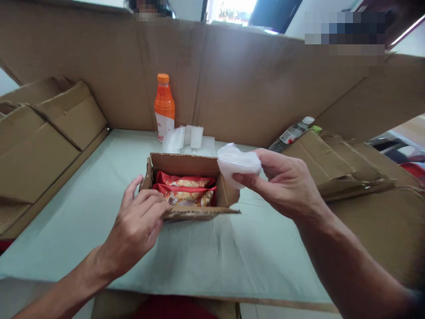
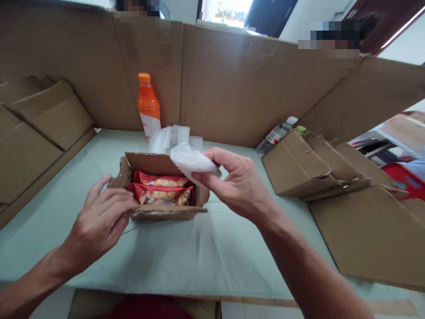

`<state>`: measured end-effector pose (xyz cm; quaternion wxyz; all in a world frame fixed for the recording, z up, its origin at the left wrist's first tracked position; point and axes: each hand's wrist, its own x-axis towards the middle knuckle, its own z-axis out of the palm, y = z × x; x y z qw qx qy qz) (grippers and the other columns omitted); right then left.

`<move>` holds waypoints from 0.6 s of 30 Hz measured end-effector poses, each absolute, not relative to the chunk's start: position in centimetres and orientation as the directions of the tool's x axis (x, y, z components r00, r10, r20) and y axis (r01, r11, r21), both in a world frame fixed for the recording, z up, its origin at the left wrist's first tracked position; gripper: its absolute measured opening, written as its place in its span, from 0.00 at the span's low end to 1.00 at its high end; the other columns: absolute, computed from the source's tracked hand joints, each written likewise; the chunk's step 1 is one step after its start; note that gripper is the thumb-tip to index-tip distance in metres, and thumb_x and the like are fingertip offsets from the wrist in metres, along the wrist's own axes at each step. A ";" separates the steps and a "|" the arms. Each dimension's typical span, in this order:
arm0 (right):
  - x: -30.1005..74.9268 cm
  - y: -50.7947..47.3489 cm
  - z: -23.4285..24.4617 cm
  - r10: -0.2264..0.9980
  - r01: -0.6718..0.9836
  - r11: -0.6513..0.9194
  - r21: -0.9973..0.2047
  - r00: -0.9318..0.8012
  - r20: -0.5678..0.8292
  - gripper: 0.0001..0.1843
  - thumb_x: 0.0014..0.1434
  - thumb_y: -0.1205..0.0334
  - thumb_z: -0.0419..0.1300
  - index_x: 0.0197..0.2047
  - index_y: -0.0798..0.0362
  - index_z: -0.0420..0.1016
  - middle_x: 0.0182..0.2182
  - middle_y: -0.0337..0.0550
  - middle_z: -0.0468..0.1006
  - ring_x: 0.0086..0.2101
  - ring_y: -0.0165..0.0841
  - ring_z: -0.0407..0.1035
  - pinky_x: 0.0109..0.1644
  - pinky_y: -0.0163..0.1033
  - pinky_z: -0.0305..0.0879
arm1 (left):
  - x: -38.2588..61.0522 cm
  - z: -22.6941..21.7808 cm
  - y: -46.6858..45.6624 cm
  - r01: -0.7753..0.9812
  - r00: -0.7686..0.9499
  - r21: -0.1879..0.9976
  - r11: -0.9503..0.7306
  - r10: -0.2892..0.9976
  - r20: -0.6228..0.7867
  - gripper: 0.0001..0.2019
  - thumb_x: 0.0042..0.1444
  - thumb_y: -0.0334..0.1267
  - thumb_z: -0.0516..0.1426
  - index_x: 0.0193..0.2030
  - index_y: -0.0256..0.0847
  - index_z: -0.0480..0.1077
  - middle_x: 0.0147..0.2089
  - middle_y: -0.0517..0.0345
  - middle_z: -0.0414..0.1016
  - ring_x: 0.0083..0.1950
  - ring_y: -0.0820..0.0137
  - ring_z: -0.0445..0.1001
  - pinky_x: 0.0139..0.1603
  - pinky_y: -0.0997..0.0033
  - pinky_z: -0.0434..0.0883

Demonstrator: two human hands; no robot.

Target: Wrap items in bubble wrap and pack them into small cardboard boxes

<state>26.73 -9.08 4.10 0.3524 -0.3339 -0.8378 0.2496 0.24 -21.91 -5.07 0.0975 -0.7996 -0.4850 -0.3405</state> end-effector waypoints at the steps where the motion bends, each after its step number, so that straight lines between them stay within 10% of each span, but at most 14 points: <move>1: 25.9 -9.3 4.6 0.701 0.387 0.675 -0.629 -0.604 0.380 0.06 0.59 0.59 0.66 0.38 0.52 0.80 0.32 0.38 0.79 0.32 0.31 0.70 0.36 0.34 0.64 | 0.3 -5.1 -23.6 0.838 0.296 0.187 -0.513 0.715 0.634 0.14 0.57 0.19 0.53 0.44 0.39 0.71 0.40 0.55 0.80 0.47 0.65 0.76 0.72 0.39 0.54; 6: 21.4 -11.7 3.8 0.491 0.434 0.776 -0.458 -0.871 0.007 0.05 0.58 0.68 0.62 0.36 0.53 0.80 0.35 0.42 0.79 0.36 0.33 0.71 0.39 0.35 0.61 | 0.8 -5.7 -27.8 0.825 0.200 0.303 -0.478 0.746 0.635 0.14 0.58 0.19 0.54 0.45 0.39 0.72 0.41 0.54 0.81 0.44 0.67 0.76 0.72 0.41 0.55; 12: 17.3 -12.9 1.3 0.371 0.464 0.884 -0.063 -0.775 -0.512 0.09 0.60 0.70 0.58 0.35 0.56 0.81 0.30 0.46 0.80 0.30 0.35 0.71 0.32 0.38 0.53 | 0.9 -6.0 -27.5 0.807 0.158 0.348 -0.477 0.742 0.651 0.14 0.57 0.19 0.54 0.45 0.39 0.71 0.41 0.55 0.81 0.44 0.67 0.76 0.70 0.41 0.57; 18: 18.4 -11.7 2.1 0.304 0.418 0.885 -0.205 -0.852 -0.426 0.08 0.61 0.66 0.59 0.39 0.50 0.80 0.27 0.38 0.78 0.27 0.31 0.66 0.32 0.37 0.51 | 0.6 -6.2 -27.4 0.809 0.156 0.340 -0.479 0.733 0.662 0.14 0.58 0.20 0.53 0.45 0.41 0.72 0.41 0.56 0.81 0.44 0.67 0.77 0.70 0.43 0.58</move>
